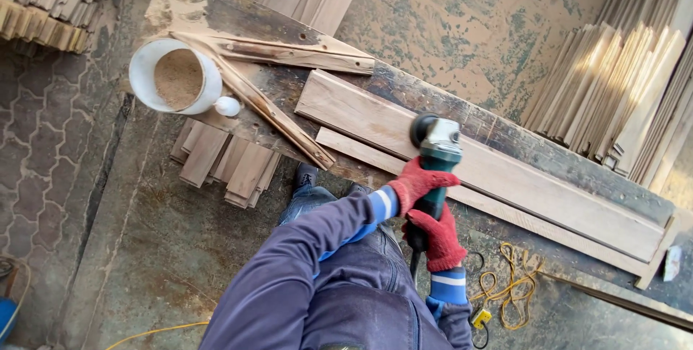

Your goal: Sanding a wooden plank on a workbench using a handheld angle grinder with a sanding disc attachment.

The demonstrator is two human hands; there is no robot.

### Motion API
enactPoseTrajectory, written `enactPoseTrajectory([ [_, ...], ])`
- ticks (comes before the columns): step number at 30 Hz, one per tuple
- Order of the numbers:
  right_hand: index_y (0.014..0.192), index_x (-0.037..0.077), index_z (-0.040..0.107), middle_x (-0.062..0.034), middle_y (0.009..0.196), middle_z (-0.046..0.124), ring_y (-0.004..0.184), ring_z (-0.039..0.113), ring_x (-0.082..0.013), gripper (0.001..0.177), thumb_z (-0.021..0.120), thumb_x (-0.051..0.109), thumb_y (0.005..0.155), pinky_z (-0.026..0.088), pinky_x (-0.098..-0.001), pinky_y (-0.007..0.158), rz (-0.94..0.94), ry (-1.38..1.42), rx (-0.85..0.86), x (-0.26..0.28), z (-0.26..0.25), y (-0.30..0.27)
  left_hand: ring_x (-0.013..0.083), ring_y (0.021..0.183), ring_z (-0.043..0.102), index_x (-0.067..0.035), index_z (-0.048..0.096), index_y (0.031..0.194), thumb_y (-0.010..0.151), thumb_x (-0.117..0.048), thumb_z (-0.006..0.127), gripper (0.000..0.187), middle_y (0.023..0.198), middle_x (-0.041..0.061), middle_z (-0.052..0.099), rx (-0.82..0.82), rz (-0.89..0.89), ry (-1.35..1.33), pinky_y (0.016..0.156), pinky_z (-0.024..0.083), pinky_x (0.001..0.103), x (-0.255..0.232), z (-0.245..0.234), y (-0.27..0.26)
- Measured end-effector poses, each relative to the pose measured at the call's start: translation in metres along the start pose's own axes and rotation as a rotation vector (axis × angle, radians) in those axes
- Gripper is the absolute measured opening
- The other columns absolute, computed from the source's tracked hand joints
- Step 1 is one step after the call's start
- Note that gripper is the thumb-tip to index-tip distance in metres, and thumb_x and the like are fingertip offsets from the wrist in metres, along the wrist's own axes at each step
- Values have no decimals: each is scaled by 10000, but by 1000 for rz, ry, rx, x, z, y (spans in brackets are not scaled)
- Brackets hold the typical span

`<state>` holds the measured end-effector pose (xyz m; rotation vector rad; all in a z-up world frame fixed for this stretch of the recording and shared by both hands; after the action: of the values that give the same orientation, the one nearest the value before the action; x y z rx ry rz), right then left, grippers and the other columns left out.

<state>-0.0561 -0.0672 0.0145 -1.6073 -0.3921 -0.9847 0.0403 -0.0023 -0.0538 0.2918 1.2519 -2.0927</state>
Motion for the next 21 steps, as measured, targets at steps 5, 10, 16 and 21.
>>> enactPoseTrajectory([
  [5, 995, -12, 634, -255, 710, 633, 530, 686, -394, 523, 939, 40, 573, 574, -519, 408, 21, -163, 114, -12, 20, 12, 300, 697, 757, -10, 658, 1106, 556, -78, 997, 649, 788, 149, 704, -131, 28, -159, 610, 669, 403, -15, -43, -25],
  [10, 1035, -7, 649, -258, 738, 638, 557, 691, -399, 564, 961, 78, 572, 591, -540, 428, 42, -193, 92, -9, 14, 2, 291, 698, 754, 0, 654, 1102, 588, -105, 995, 626, 773, 137, 691, -124, -17, -174, 622, 666, 383, -9, -34, -26],
  [16, 993, -1, 643, -242, 748, 640, 594, 691, -374, 478, 936, 115, 633, 589, -513, 457, 51, -182, -35, -1, 2, -12, 281, 733, 753, 6, 665, 1110, 526, -123, 998, 684, 789, 144, 703, -17, -49, 35, 723, 641, 378, -9, -11, -18],
  [21, 981, 12, 662, -233, 736, 636, 600, 691, -366, 567, 995, 119, 535, 594, -507, 467, 52, -270, 83, -26, 14, 14, 305, 670, 757, -23, 684, 1087, 583, -81, 991, 593, 743, 155, 702, -140, 20, -203, 599, 666, 425, -8, -50, -21],
])
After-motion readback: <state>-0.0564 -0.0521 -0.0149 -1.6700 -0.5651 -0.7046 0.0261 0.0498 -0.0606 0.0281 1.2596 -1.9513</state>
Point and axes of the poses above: each hand's wrist, its own y-axis towards the middle knuckle, its own z-axis out of the palm, x = y × z, the point moved 4 cm from there along y, towards the middle knuckle
